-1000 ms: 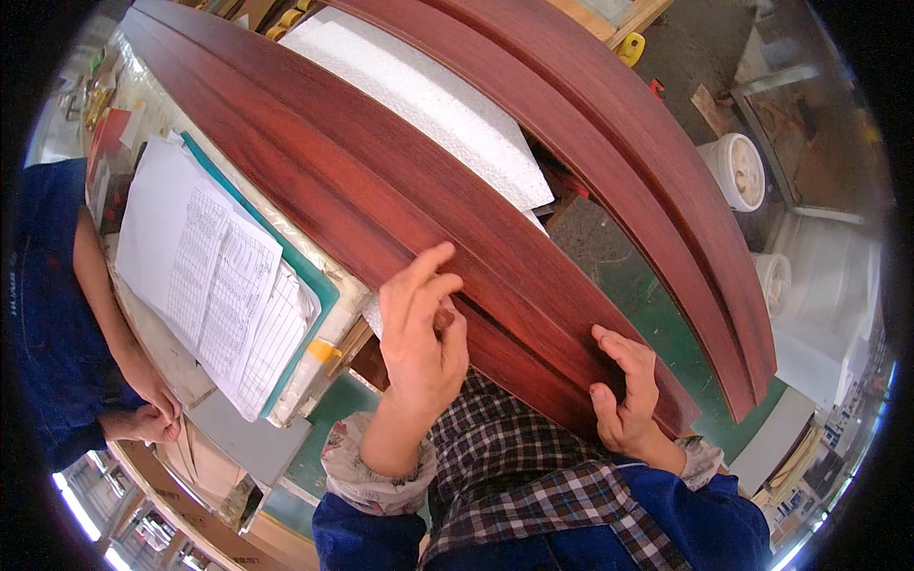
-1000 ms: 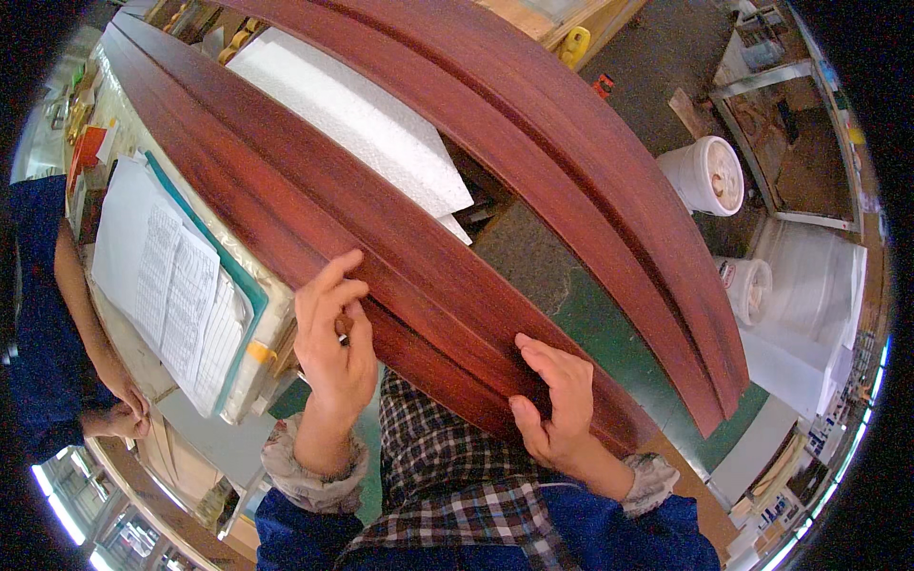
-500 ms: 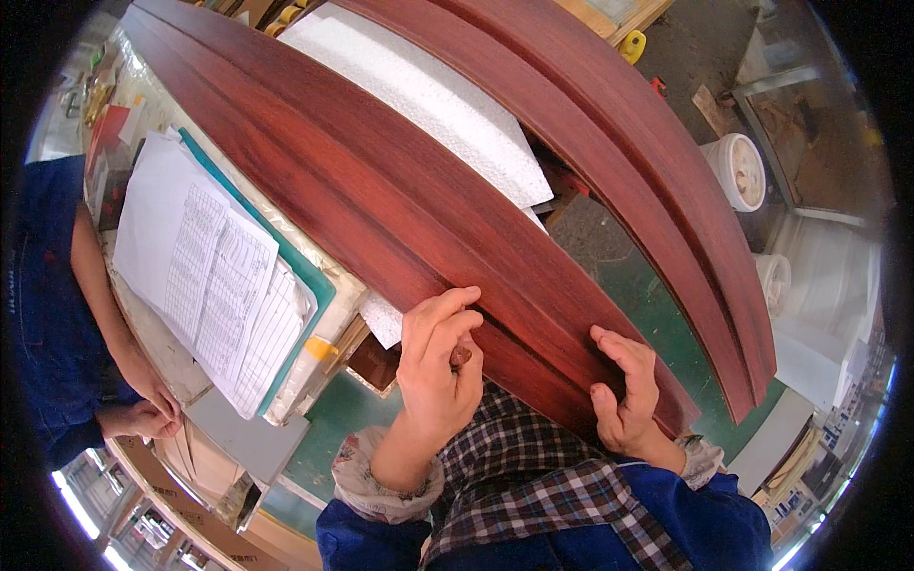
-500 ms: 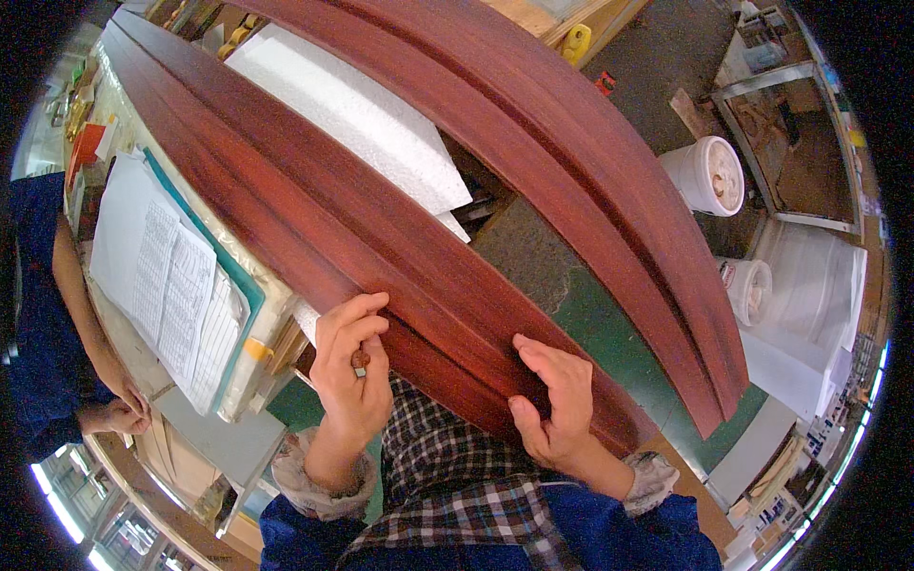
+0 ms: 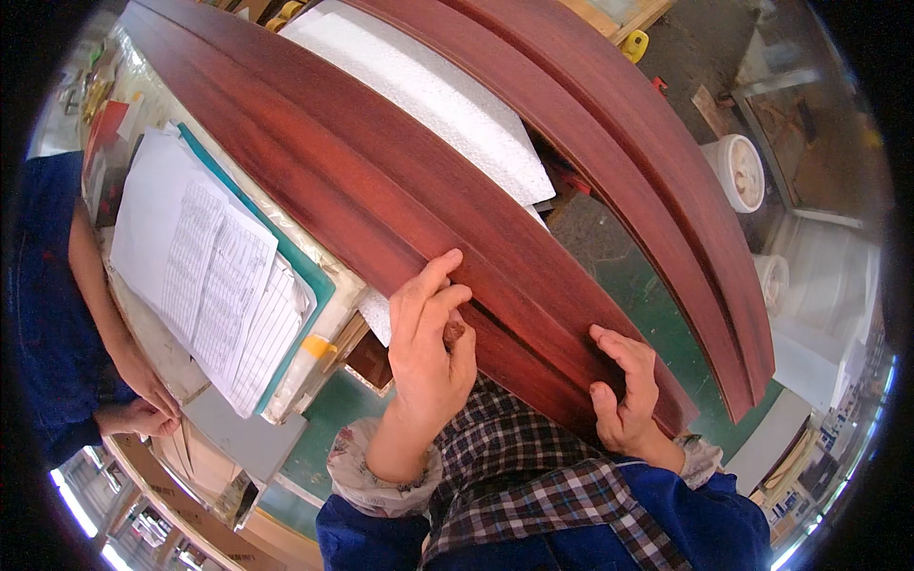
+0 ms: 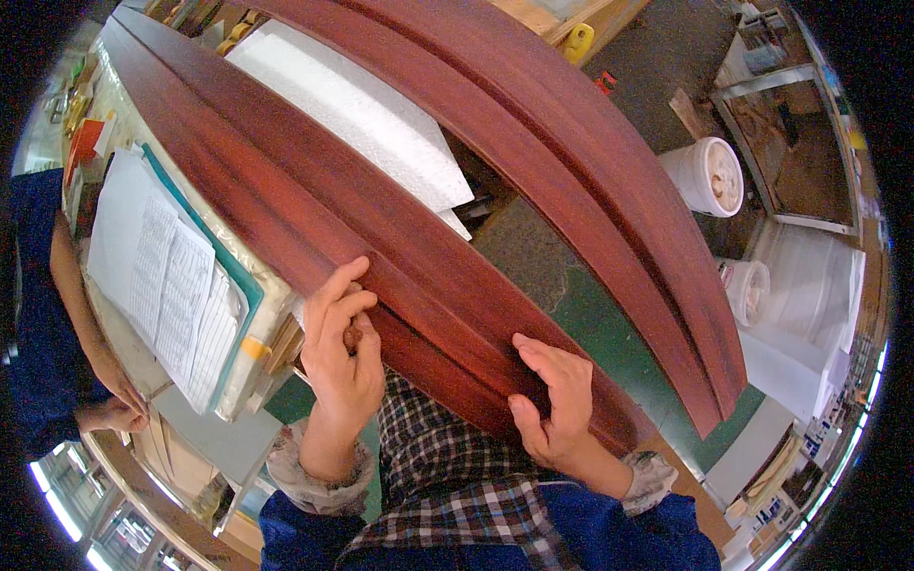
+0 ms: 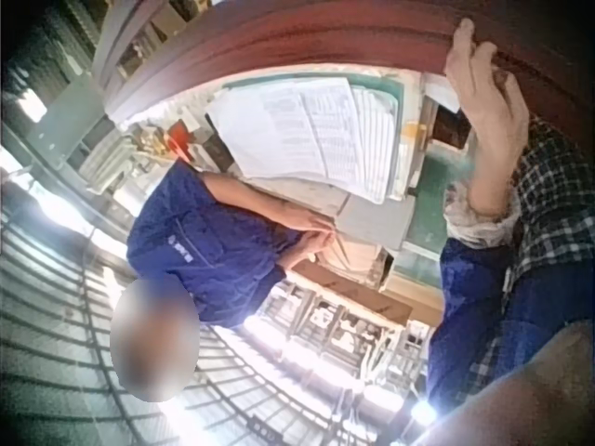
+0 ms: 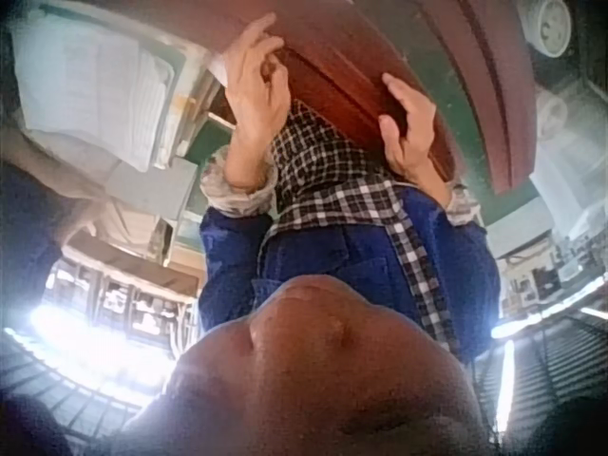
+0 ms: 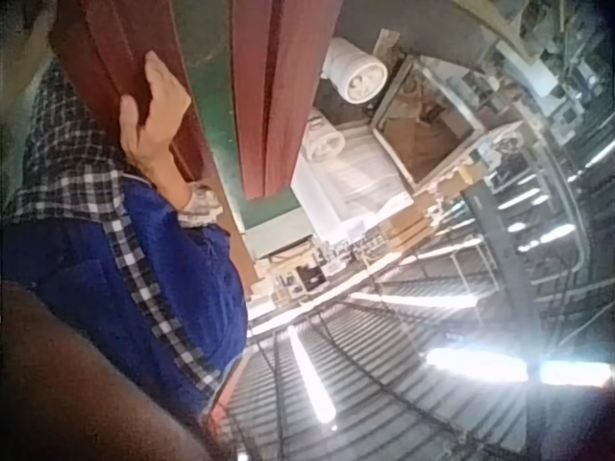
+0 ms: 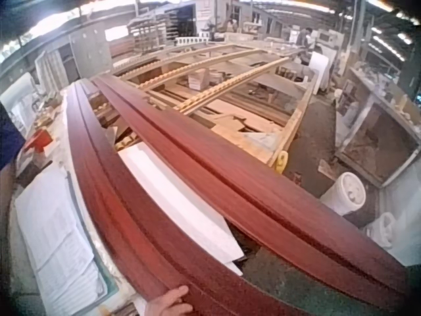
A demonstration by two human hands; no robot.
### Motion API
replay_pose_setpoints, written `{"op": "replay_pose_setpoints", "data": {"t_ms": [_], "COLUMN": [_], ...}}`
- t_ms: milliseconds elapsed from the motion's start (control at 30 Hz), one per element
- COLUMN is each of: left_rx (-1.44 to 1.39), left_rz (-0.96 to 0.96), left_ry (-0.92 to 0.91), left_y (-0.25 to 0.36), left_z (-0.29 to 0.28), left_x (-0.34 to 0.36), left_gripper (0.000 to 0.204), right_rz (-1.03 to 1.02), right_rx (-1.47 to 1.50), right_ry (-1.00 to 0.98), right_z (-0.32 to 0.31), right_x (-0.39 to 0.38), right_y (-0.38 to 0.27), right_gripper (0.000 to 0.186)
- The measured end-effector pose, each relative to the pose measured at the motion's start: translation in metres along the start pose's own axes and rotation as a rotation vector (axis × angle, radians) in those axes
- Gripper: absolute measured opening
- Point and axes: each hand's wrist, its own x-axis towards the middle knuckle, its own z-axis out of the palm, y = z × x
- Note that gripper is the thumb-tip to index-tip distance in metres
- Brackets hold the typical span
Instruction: The person wipes and sands reddish-brown wooden planks on a workbench, then uses a small brush to apply a substance to the edges. They handle a document and a small wooden block while working on the planks.
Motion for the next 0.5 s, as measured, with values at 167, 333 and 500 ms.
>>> {"op": "replay_pose_setpoints", "data": {"t_ms": [167, 333, 500], "left_rx": [-0.033, -0.045, -0.059], "left_rz": [0.029, -0.016, 0.021], "left_ry": [-0.095, -0.021, -0.076], "left_y": [0.011, 0.004, 0.012], "left_z": [0.003, 0.003, 0.006], "left_x": [-0.022, -0.009, -0.023], "left_gripper": [0.026, 0.036, 0.038], "right_rz": [0.001, 0.004, 0.003], "right_rx": [0.013, 0.016, 0.02], "right_ry": [0.004, 0.004, 0.002], "right_z": [-0.001, -0.001, -0.001], "right_x": [0.001, 0.001, 0.001], "right_y": [0.0, -0.001, 0.001], "right_gripper": [0.039, 0.038, 0.038]}}
